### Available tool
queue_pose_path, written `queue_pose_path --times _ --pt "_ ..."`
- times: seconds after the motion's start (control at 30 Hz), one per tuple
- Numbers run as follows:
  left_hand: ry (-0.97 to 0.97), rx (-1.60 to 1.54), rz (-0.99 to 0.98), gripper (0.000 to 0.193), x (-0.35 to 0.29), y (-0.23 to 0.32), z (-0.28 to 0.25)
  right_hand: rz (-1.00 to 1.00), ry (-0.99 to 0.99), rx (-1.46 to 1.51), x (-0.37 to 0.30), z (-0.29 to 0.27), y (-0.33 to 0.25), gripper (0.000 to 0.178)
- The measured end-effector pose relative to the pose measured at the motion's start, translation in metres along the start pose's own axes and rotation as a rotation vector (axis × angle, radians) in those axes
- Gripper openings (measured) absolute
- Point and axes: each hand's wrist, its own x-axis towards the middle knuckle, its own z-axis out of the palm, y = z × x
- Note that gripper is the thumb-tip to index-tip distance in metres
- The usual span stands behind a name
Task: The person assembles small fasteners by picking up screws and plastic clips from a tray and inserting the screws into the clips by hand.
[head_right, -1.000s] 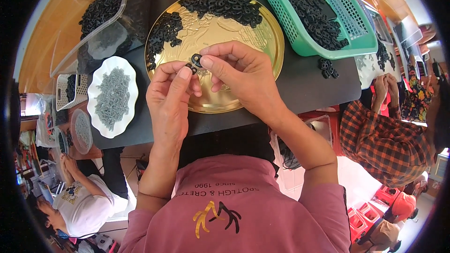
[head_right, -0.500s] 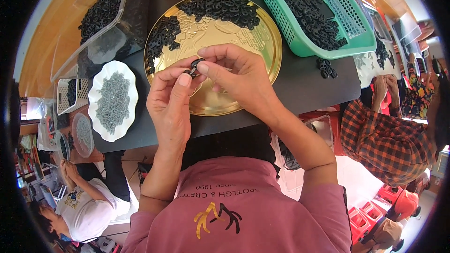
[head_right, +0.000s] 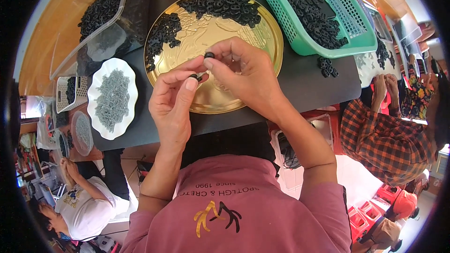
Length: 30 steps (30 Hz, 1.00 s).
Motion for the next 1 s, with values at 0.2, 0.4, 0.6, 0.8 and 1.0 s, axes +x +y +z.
queue_pose_path --times 0.2,0.4,0.6,0.8,1.0 --pt "0.070 -0.188 -0.145 0.012 0.006 0.003 0.000 -0.091 -0.016 -0.074 -0.003 -0.003 -0.002 0.024" --pt "0.122 -0.159 -0.219 0.014 0.004 0.001 -0.004 -0.088 -0.056 -0.074 -0.004 -0.004 -0.010 0.024" --pt "0.104 -0.131 -0.228 0.014 0.003 0.004 -0.003 -0.026 -0.044 0.051 -0.009 0.003 -0.012 0.021" --pt "0.111 -0.110 -0.205 0.014 0.003 0.004 -0.002 0.022 -0.016 0.067 -0.010 0.007 -0.010 0.021" --pt "0.116 -0.081 -0.194 0.013 0.004 0.005 -0.002 0.006 0.008 0.042 -0.010 0.010 -0.009 0.021"
